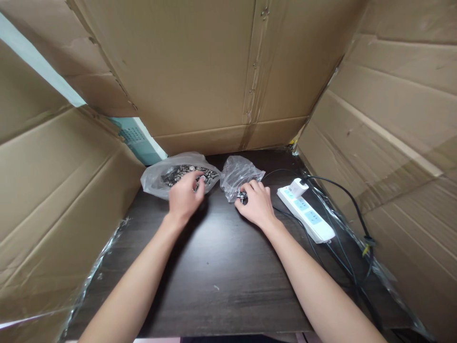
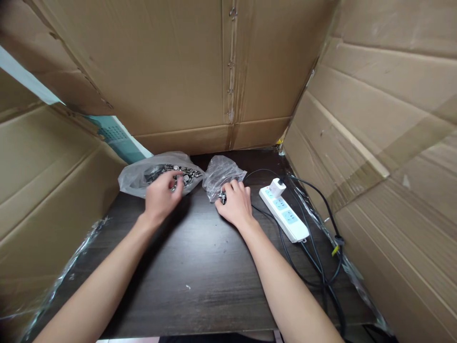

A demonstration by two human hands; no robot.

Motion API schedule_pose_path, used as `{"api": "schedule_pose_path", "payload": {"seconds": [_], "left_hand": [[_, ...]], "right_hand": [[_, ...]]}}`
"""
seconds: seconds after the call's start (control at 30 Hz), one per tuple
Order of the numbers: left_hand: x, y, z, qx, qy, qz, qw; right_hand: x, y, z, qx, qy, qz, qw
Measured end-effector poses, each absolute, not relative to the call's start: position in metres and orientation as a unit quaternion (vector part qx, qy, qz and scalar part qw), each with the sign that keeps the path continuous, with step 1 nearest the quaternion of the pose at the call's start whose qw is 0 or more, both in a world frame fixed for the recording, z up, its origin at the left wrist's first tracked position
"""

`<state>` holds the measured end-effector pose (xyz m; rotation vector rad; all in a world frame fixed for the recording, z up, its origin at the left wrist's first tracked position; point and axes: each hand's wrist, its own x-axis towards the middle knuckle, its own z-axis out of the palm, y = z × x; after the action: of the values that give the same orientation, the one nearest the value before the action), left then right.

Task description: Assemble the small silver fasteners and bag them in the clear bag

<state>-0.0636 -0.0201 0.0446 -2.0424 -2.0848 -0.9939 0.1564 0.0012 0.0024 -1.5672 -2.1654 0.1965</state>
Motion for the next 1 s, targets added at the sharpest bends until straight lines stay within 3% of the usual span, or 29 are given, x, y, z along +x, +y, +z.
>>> {"api": "schedule_pose_path", "payload": {"seconds": [0.2,0.4,0.67,1.0], "left_hand": [[-0.005,-0.035,0.004,-0.776,-0.481,-0.393,-0.109],[-0.005,-0.026,-0.009,-0.726,-0.498,-0.438,-0.184],[-0.006,-0.022,-0.003,-0.615,-0.539,-0.489,-0.303],[-0.018,-0.012,-0.005,-0.587,-0.472,-0.507,-0.418]], "right_hand": [[0.157,0.002,-0.005,-0.545,-0.785,0.113,0.272],[0.155,0.004,-0.011,-0.498,-0.785,0.129,0.345],[0.145,-0.002,-0.007,-0.376,-0.76,0.147,0.509],[0.136,-0.007,-0.006,-0.335,-0.771,0.146,0.521]]}}
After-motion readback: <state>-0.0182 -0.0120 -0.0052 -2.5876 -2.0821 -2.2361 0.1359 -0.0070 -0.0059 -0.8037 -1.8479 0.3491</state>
